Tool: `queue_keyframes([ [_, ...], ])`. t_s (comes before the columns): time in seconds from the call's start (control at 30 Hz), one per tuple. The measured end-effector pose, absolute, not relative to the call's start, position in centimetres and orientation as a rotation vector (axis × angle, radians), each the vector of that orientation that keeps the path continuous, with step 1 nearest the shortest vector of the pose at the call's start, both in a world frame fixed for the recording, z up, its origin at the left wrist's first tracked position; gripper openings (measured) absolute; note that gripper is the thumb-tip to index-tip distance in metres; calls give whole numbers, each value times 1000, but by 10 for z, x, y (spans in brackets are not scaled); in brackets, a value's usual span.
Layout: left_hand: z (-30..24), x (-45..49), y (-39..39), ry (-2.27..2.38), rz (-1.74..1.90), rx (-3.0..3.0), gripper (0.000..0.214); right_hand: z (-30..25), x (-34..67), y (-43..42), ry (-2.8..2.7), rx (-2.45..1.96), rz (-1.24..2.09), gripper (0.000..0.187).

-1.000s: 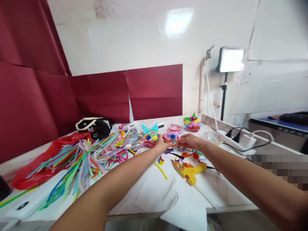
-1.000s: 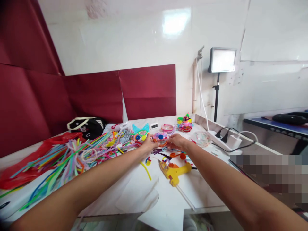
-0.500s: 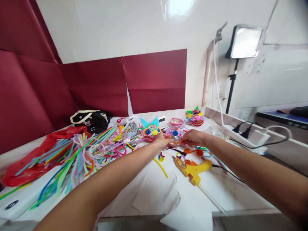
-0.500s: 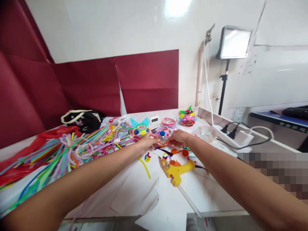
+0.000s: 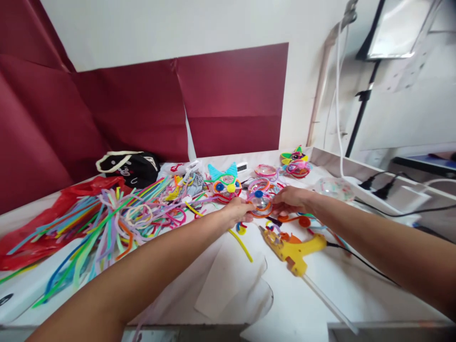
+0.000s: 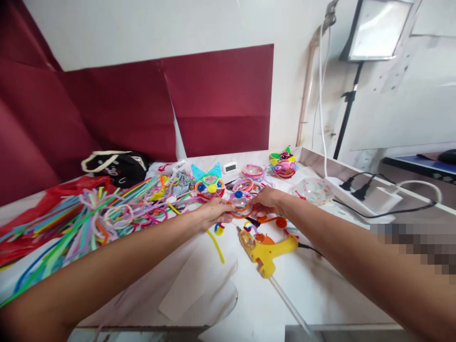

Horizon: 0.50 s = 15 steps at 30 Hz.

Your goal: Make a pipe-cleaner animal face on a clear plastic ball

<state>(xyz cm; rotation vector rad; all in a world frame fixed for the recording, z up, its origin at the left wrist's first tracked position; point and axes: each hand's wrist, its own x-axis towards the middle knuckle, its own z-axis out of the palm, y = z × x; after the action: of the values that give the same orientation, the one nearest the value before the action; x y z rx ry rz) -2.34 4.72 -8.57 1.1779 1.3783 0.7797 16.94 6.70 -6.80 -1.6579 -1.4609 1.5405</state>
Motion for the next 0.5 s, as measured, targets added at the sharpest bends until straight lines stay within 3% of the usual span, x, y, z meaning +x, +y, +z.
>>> queue_keyframes([
  [0.1,-84,-26,50,1384,735,1166,16,-68,168,67,-1525,-1664,1459,15],
  [0.3,-79,-30,53,1390,687,1163,16,-63,166,69,-1707,-1676,1130,21],
  [0.5,-76,-36,53,1396,653,1226,14,-36,179,54,-1919,-1574,808,2],
])
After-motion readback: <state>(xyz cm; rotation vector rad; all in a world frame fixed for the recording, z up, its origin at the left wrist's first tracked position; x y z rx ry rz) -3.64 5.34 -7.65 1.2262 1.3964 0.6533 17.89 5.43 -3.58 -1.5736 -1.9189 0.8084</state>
